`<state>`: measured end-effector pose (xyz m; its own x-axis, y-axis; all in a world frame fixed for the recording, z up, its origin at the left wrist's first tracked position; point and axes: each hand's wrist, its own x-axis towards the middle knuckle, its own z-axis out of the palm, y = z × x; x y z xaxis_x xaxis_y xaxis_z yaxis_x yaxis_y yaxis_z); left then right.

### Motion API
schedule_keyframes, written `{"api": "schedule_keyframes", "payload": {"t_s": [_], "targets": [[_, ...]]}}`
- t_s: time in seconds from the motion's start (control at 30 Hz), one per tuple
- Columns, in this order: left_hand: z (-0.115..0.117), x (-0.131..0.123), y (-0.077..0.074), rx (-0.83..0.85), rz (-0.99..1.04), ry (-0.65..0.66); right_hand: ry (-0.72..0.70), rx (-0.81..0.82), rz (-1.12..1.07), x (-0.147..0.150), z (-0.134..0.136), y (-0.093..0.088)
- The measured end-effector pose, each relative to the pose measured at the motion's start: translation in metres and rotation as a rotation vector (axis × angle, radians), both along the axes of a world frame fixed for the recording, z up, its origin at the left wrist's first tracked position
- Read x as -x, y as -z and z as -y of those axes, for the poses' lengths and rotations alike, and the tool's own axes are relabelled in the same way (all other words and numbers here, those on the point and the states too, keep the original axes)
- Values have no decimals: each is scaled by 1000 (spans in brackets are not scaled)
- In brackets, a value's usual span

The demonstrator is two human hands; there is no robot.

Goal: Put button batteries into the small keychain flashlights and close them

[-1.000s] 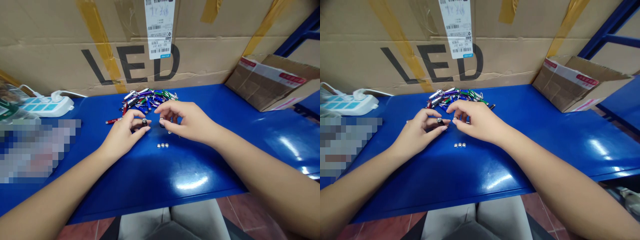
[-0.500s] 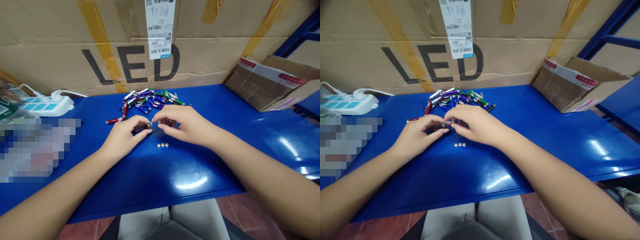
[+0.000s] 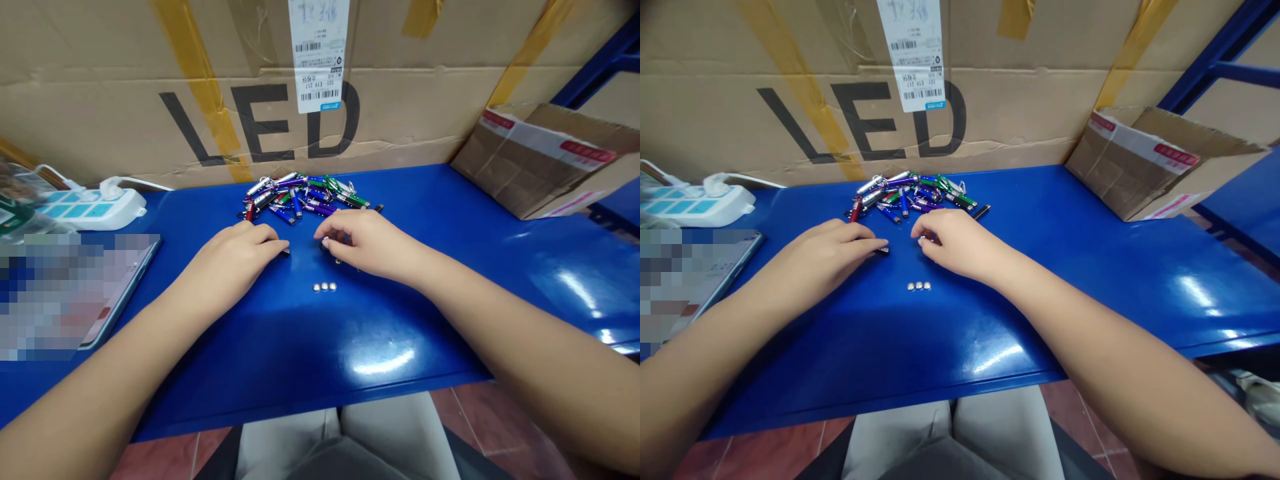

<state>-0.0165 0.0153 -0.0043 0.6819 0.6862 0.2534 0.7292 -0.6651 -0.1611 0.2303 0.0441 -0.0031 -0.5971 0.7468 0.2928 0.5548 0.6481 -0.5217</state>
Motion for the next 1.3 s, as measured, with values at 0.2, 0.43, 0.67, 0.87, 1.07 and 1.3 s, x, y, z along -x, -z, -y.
{"api": "schedule_keyframes", "payload": {"t_s": [0.2,0.43,0.67,0.87,1.07,1.3], "targets": [[9,-15,-7,-172,-170,21,-25,-34,74,2,1,-1],[11,-16,-11,-168,-80,-23,-22,-6,63,2,2,-2],[10,-20,-7,219,296,-199,101,315,-333,5,4,-1],[11,-29,-3,261,567,-154,140,428,-501,6,5,-3],[14,-34,-3,447,722,-232,197,321,-629,11,12,-7],[17,-39,-2,589,830,-253,146,324,-663,12,13,-6]]}}
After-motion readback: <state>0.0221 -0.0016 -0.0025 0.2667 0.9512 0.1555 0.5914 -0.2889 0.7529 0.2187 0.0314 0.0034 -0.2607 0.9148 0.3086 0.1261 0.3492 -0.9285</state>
